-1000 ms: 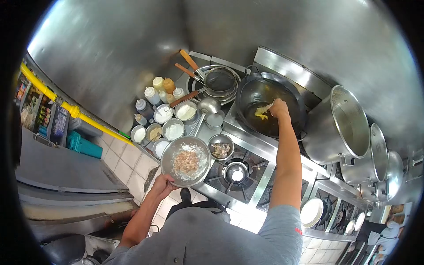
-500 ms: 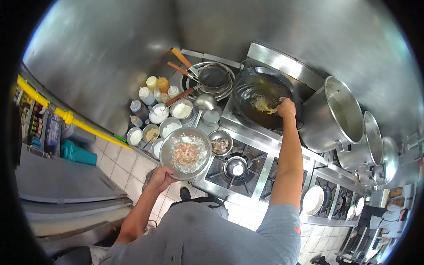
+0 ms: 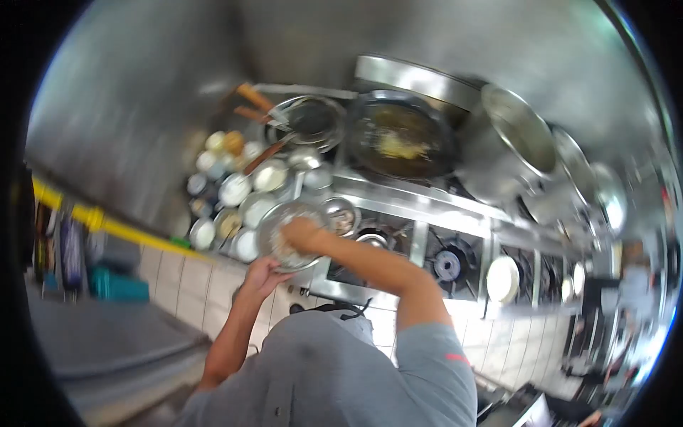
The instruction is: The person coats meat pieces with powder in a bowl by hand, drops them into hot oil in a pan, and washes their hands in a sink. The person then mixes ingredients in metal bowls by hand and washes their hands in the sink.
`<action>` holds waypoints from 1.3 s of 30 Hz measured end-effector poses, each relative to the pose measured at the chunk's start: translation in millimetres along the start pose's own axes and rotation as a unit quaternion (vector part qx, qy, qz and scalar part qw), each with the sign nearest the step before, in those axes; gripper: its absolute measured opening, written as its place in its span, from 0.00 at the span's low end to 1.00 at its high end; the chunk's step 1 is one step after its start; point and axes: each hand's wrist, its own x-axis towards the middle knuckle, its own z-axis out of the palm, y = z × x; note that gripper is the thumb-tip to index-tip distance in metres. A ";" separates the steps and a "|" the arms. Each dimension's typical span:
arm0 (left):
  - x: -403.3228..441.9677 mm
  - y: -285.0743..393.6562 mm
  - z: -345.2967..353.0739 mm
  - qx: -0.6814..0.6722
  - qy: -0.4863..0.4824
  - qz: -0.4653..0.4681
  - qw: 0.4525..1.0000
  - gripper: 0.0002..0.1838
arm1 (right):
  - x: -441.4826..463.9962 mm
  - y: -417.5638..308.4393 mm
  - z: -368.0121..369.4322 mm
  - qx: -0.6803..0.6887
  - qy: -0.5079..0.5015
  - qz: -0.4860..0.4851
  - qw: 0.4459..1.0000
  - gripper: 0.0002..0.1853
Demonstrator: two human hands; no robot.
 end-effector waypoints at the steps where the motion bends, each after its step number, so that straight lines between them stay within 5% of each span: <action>1: -5.5 -5.4 -7.0 0.016 0.016 0.008 1.000 0.27 | 12.8 -3.6 18.8 0.020 0.013 -0.008 1.000 0.18; 6: -33.9 -17.3 -62.1 0.005 0.058 -0.022 0.998 0.33 | 4.9 -48.8 -5.3 0.081 -0.015 -0.017 0.996 0.12; 15: -43.2 -11.9 -80.5 0.016 0.011 -0.049 0.999 0.40 | 14.8 -77.2 15.7 0.081 0.225 -0.043 0.970 0.11; 17: -58.9 -10.7 -84.0 0.379 -0.192 0.101 0.900 0.40 | -12.7 -74.5 -17.5 0.135 0.163 -0.008 0.977 0.12; 18: -50.1 -8.8 -77.3 0.384 -0.200 0.100 0.896 0.40 | -22.4 -75.7 -29.8 0.194 0.090 0.004 0.977 0.13; 20: -30.3 -4.9 -58.0 0.103 -0.038 0.018 0.994 0.38 | -29.0 -70.0 -35.2 0.200 0.103 0.015 0.974 0.17; 24: -11.8 -0.5 -18.9 0.099 -0.086 -0.027 0.991 0.35 | -49.8 -48.2 -61.3 0.277 0.270 0.032 0.921 0.21; 25: -12.6 -1.1 -6.5 0.133 -0.057 0.001 0.989 0.29 | -49.3 -33.7 -52.3 0.210 0.352 -0.038 0.911 0.25; 26: 0.8 0.1 -19.5 0.145 -0.032 -0.023 0.989 0.25 | -50.2 -18.3 -50.9 0.231 0.340 -0.053 0.910 0.30; 27: 3.7 1.1 -1.1 0.129 -0.028 -0.012 0.991 0.20 | -75.4 -14.9 -95.2 0.333 0.201 0.030 0.921 0.31; 28: 16.9 0.7 -3.3 0.135 -0.058 -0.015 0.989 0.27 | -77.5 -2.9 -99.5 0.278 0.257 0.040 0.925 0.29; 34: 28.3 12.2 89.0 0.091 -0.040 0.030 0.995 0.23 | -114.5 54.2 -179.0 0.523 0.259 0.009 0.812 0.20; 39: 56.1 7.0 110.8 0.054 -0.055 0.027 0.997 0.22 | -137.5 97.6 -239.3 0.571 0.326 0.021 0.753 0.18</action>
